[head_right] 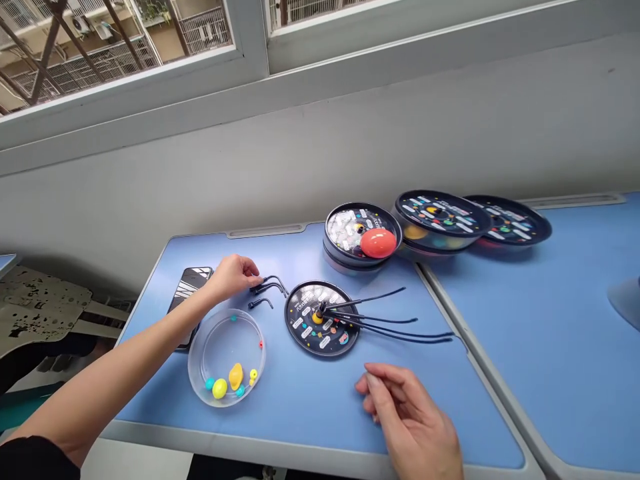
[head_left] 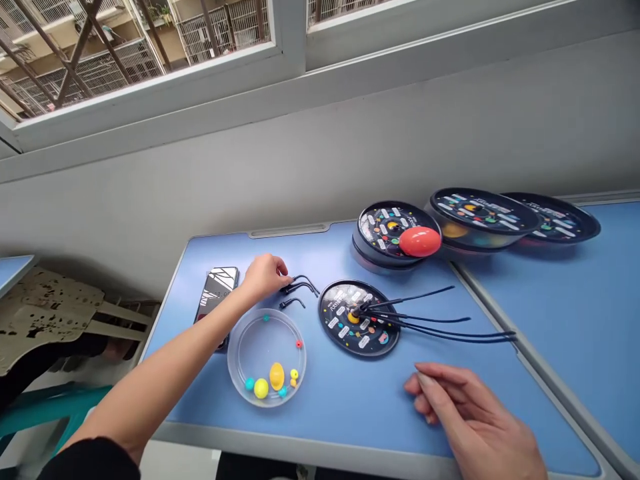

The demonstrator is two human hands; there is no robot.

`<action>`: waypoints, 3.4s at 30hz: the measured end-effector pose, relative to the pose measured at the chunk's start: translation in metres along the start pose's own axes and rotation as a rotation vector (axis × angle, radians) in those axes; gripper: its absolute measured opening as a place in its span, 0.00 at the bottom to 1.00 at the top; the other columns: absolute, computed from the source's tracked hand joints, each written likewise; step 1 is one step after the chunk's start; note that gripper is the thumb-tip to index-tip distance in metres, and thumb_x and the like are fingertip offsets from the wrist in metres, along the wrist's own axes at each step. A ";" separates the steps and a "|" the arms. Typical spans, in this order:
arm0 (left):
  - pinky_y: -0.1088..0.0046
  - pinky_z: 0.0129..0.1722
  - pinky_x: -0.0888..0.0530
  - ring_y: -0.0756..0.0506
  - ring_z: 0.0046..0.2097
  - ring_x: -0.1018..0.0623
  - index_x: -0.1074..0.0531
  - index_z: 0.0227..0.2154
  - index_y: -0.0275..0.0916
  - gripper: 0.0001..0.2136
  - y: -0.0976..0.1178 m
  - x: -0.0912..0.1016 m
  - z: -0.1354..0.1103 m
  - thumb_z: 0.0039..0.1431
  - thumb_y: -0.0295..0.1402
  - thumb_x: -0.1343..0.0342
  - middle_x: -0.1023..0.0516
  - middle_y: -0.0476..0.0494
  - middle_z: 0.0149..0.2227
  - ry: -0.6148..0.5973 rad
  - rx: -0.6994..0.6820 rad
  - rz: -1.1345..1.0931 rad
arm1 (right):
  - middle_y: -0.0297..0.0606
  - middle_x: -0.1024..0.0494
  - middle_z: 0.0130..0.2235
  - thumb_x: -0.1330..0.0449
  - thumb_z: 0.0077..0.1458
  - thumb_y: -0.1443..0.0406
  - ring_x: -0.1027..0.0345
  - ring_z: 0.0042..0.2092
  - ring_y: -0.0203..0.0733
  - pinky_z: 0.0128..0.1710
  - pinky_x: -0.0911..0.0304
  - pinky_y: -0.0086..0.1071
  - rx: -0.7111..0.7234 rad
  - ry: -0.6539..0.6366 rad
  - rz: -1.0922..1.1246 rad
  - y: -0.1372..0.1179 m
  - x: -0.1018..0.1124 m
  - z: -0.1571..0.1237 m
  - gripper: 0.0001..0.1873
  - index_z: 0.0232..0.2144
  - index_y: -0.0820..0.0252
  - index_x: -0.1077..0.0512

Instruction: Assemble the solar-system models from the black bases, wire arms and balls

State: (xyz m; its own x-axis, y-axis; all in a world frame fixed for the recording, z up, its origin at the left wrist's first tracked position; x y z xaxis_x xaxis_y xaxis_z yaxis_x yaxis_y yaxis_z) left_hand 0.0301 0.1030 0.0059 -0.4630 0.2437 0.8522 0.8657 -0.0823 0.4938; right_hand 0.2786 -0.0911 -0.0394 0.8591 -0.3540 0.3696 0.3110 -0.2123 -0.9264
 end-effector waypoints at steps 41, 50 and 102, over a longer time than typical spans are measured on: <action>0.76 0.24 0.36 0.50 0.25 0.31 0.25 0.24 0.37 0.09 -0.011 0.005 -0.019 0.45 0.36 0.47 0.28 0.49 0.21 -0.060 -0.020 -0.098 | 0.36 0.24 0.24 0.45 0.51 0.54 0.32 0.23 0.37 0.23 0.32 0.26 -0.006 0.003 -0.055 -0.001 0.000 -0.002 0.13 0.31 0.57 0.30; 0.76 0.25 0.35 0.50 0.25 0.31 0.24 0.25 0.37 0.09 -0.009 0.004 -0.020 0.46 0.33 0.48 0.27 0.50 0.21 -0.058 -0.046 -0.089 | 0.37 0.24 0.24 0.45 0.52 0.55 0.32 0.23 0.37 0.22 0.32 0.27 0.030 0.008 -0.042 -0.005 0.000 -0.003 0.12 0.31 0.58 0.31; 0.78 0.25 0.34 0.52 0.25 0.31 0.25 0.24 0.36 0.03 0.122 -0.011 -0.055 0.48 0.26 0.43 0.26 0.49 0.24 0.022 -0.413 -0.309 | 0.33 0.30 0.23 0.45 0.53 0.57 0.40 0.21 0.33 0.19 0.44 0.26 0.068 -0.173 0.433 -0.045 -0.023 0.013 0.12 0.32 0.60 0.32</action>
State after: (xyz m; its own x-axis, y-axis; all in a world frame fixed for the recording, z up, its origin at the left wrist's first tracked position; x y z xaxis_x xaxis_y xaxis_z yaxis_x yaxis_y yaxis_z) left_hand 0.1300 0.0372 0.0664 -0.6932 0.2966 0.6569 0.5422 -0.3859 0.7464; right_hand 0.2506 -0.0613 -0.0067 0.9689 -0.2390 -0.0640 -0.0699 -0.0161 -0.9974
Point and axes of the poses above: each hand's wrist, its own z-axis towards the middle knuckle, its own x-axis out of the back of the hand, y = z × x, the point moved 8 cm from there along z, towards the middle knuckle
